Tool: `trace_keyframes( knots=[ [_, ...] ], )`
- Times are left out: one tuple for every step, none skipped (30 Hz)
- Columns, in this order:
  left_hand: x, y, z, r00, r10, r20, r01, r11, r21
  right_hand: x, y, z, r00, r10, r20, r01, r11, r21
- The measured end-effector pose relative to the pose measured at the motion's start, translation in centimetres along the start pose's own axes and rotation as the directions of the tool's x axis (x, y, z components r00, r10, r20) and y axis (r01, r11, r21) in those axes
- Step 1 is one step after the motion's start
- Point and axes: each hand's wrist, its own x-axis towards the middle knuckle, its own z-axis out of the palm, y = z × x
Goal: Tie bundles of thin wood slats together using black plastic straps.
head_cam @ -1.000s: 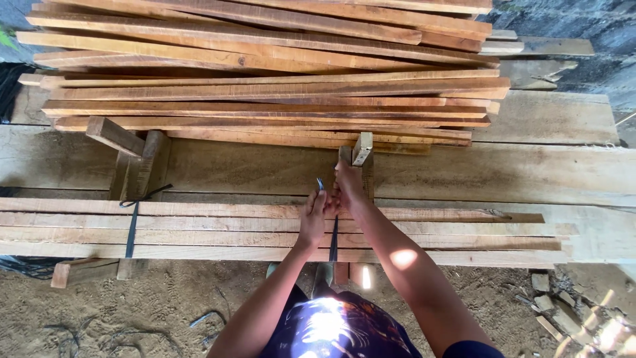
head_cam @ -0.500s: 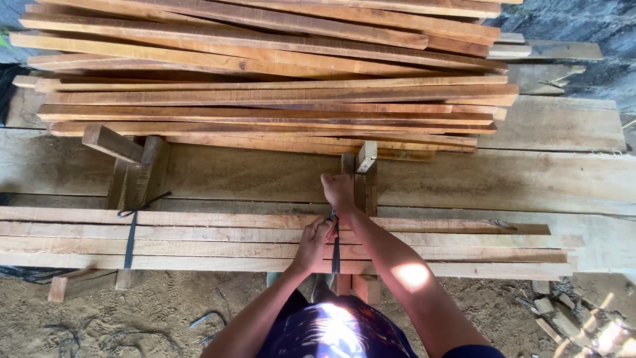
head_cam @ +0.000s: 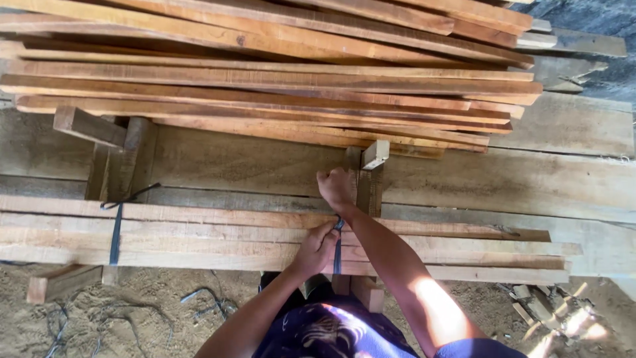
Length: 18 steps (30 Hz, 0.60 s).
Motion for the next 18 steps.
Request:
trace_keyframes(
  knots=[
    [0.0, 0.6, 0.0, 0.999, -0.029, -0.024, 0.029, 1.000, -0.011, -0.2, -0.6, -0.4, 1.000, 0.016, -0.026, -0.014, 0.998, 0.061],
    [-0.1, 1.3, 0.2, 0.997, -0.058, -0.047, 0.057, 0.998, -0.022, -0.6, -1.3, -1.1, 0.998, 0.034, -0.051, -0.027, 0.992, 0.122],
    [0.0, 1.4, 0.3, 0.998, -0.039, -0.044, 0.038, 0.999, -0.012, -0.7, -1.7, -1.5, 0.998, 0.020, -0.065, -0.012, 0.991, 0.131],
    [0.2, 1.6, 0.4, 0.990, -0.106, -0.098, 0.100, 0.993, -0.069, -0.8, -2.2, -2.1, 0.994, 0.008, -0.106, 0.008, 0.989, 0.146],
    [0.3, 1.7, 0.7, 0.974, -0.178, -0.141, 0.159, 0.978, -0.134, -1.0, -2.5, -2.8, 0.989, 0.001, -0.148, 0.022, 0.987, 0.158],
    [1.6, 1.8, 0.7, 0.978, -0.161, -0.134, 0.144, 0.981, -0.127, -1.0, -3.2, -3.9, 0.986, -0.006, -0.165, 0.033, 0.986, 0.163],
    [2.1, 1.9, 0.9, 0.965, -0.179, -0.192, 0.151, 0.977, -0.152, -1.9, -3.3, -4.7, 0.972, 0.019, -0.234, 0.042, 0.967, 0.251],
    [2.6, 1.8, 1.0, 0.948, -0.197, -0.249, 0.156, 0.972, -0.176, -2.6, -3.5, -5.4, 0.953, 0.049, -0.300, 0.058, 0.940, 0.336],
    [2.6, 2.3, 1.7, 0.949, -0.197, -0.247, 0.157, 0.973, -0.172, -3.3, -3.8, -6.0, 0.952, 0.051, -0.301, 0.057, 0.938, 0.341],
    [2.6, 2.8, 2.3, 0.915, -0.270, -0.301, 0.215, 0.956, -0.201, -3.9, -4.1, -6.5, 0.933, 0.120, -0.340, 0.033, 0.910, 0.413],
    [2.8, 3.3, 2.9, 0.873, -0.339, -0.352, 0.268, 0.934, -0.235, -4.4, -4.5, -7.1, 0.909, 0.189, -0.372, 0.016, 0.875, 0.483],
    [1.6, 3.5, 3.1, 0.874, -0.336, -0.352, 0.267, 0.936, -0.230, -4.7, -4.5, -6.9, 0.908, 0.190, -0.373, 0.017, 0.873, 0.487],
    [0.7, 3.7, 3.2, 0.904, -0.265, -0.334, 0.204, 0.957, -0.207, -4.6, -4.7, -6.7, 0.904, 0.205, -0.375, 0.008, 0.869, 0.494],
    [0.0, 3.9, 3.2, 0.930, -0.193, -0.314, 0.139, 0.973, -0.186, -4.5, -4.9, -6.5, 0.900, 0.220, -0.377, -0.001, 0.865, 0.502],
    [-0.2, 3.3, 2.8, 0.929, -0.194, -0.314, 0.142, 0.973, -0.180, -4.1, -4.5, -6.0, 0.900, 0.223, -0.374, -0.003, 0.862, 0.507],
    [-0.3, 2.6, 2.4, 0.955, -0.139, -0.261, 0.096, 0.981, -0.169, -3.7, -4.2, -5.5, 0.905, 0.179, -0.387, 0.027, 0.881, 0.473],
    [-0.3, 2.0, 2.3, 0.976, -0.084, -0.200, 0.050, 0.984, -0.170, -3.4, -3.5, -5.4, 0.905, 0.137, -0.402, 0.055, 0.901, 0.431],
    [-0.9, 2.0, 1.9, 0.977, -0.087, -0.195, 0.054, 0.984, -0.172, -3.9, -3.4, -5.1, 0.903, 0.143, -0.404, 0.050, 0.901, 0.430]
  ],
)
